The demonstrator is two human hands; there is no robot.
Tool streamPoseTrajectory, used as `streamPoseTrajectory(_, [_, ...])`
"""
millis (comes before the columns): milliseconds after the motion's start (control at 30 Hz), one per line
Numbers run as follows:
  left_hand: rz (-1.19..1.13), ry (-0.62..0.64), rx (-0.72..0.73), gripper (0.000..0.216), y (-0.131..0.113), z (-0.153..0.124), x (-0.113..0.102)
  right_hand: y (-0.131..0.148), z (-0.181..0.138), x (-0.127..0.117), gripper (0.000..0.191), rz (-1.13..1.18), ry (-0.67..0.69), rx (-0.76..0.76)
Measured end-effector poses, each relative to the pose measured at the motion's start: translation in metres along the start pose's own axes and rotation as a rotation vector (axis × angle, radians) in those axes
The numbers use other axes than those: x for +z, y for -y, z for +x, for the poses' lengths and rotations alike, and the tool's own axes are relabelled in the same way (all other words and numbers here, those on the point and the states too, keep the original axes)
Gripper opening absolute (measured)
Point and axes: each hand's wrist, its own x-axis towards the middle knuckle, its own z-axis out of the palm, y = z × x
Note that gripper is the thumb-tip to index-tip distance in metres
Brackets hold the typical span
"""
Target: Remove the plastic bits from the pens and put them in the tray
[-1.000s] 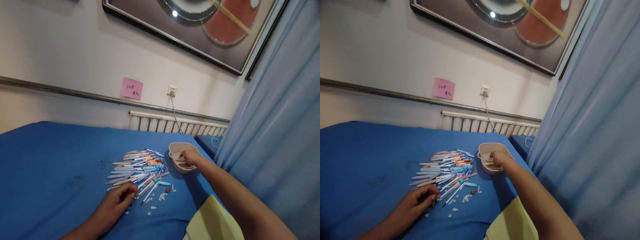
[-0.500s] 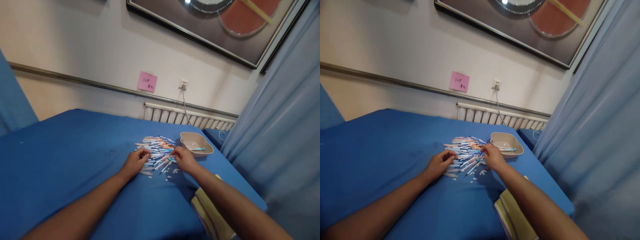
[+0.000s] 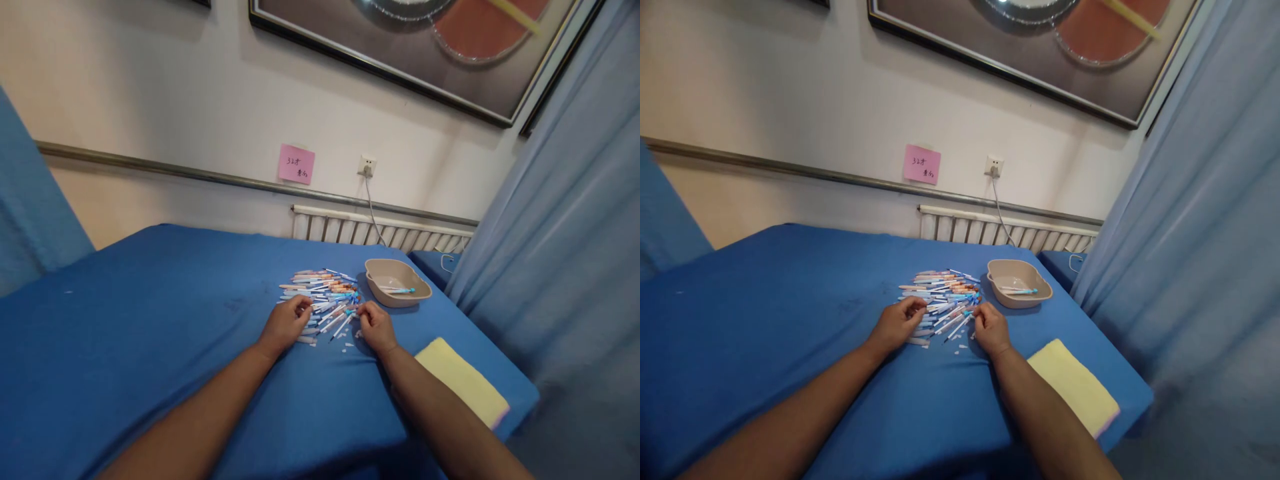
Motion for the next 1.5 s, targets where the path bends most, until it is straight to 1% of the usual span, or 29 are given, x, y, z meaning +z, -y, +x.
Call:
streamPoseTrajectory(67, [0.159, 0.113, 0.133, 0.019, -0.009, -0.005, 0.006, -0.007, 0.003, 0.002, 0.017, 0.031, -0.056, 0.032])
streamPoseTrajectory(133, [0.267, 0.213, 0.219, 0.017, -0.018, -0.01, 0.013, -0.014, 0.005, 0.003, 0.017, 0.07, -0.095, 0.067])
streamPoseTrajectory(200, [0.359, 0.283, 0.257, 0.015, -0.024, -0.015, 0.02, -0.02, 0.007, 0.003, 0.017, 0.116, -0.115, 0.102])
streamPoseTrajectory(267, [0.437, 0.336, 0.264, 0.014, -0.029, -0.017, 0.027, -0.023, 0.009, 0.004, 0.017, 0.168, -0.126, 0.135])
streamPoseTrajectory(367, [0.544, 0.374, 0.239, 0.015, -0.034, -0.017, 0.032, -0.024, 0.012, 0.003, 0.018, 0.249, -0.147, 0.186])
streamPoseTrajectory(567, [0.739, 0.394, 0.221, 0.017, -0.046, -0.012, 0.037, -0.018, 0.017, -0.004, 0.015, 0.396, -0.17, 0.267])
streamPoseTrajectory(667, [0.826, 0.426, 0.197, 0.021, -0.052, -0.007, 0.042, -0.014, 0.018, -0.009, 0.015, 0.453, -0.159, 0.294])
streamPoseTrajectory(800, [0.92, 0.449, 0.227, 0.026, -0.056, -0.001, 0.048, -0.011, 0.019, -0.011, 0.014, 0.518, -0.125, 0.317])
streamPoseTrajectory(900, [0.926, 0.452, 0.229, 0.027, -0.053, 0.002, 0.05, -0.008, 0.018, -0.009, 0.013, 0.552, -0.096, 0.329])
streamPoseTrajectory(1033, [0.902, 0.452, 0.217, 0.025, -0.046, 0.004, 0.048, -0.003, 0.015, -0.009, 0.013, 0.6, -0.023, 0.346])
streamPoseTrajectory(1100, [0.852, 0.436, 0.221, 0.022, -0.041, 0.005, 0.045, -0.002, 0.013, -0.01, 0.012, 0.618, 0.004, 0.359])
streamPoseTrajectory(1200, [0.736, 0.38, 0.225, 0.019, -0.036, 0.007, 0.04, 0.001, 0.012, -0.012, 0.011, 0.631, 0.01, 0.398])
streamPoseTrajectory(1300, [0.611, 0.333, 0.214, 0.018, -0.036, 0.007, 0.035, 0.005, 0.013, -0.015, 0.012, 0.671, 0.033, 0.454])
streamPoseTrajectory(1367, [0.536, 0.334, 0.224, 0.017, -0.039, 0.005, 0.033, 0.01, 0.014, -0.017, 0.018, 0.717, 0.115, 0.482])
streamPoseTrajectory(1433, [0.475, 0.355, 0.26, 0.017, -0.044, 0.002, 0.033, 0.017, 0.013, -0.019, 0.027, 0.783, 0.257, 0.486])
streamPoseTrajectory(1500, [0.421, 0.396, 0.304, 0.017, -0.049, -0.001, 0.035, 0.024, 0.012, -0.021, 0.032, 0.837, 0.398, 0.467])
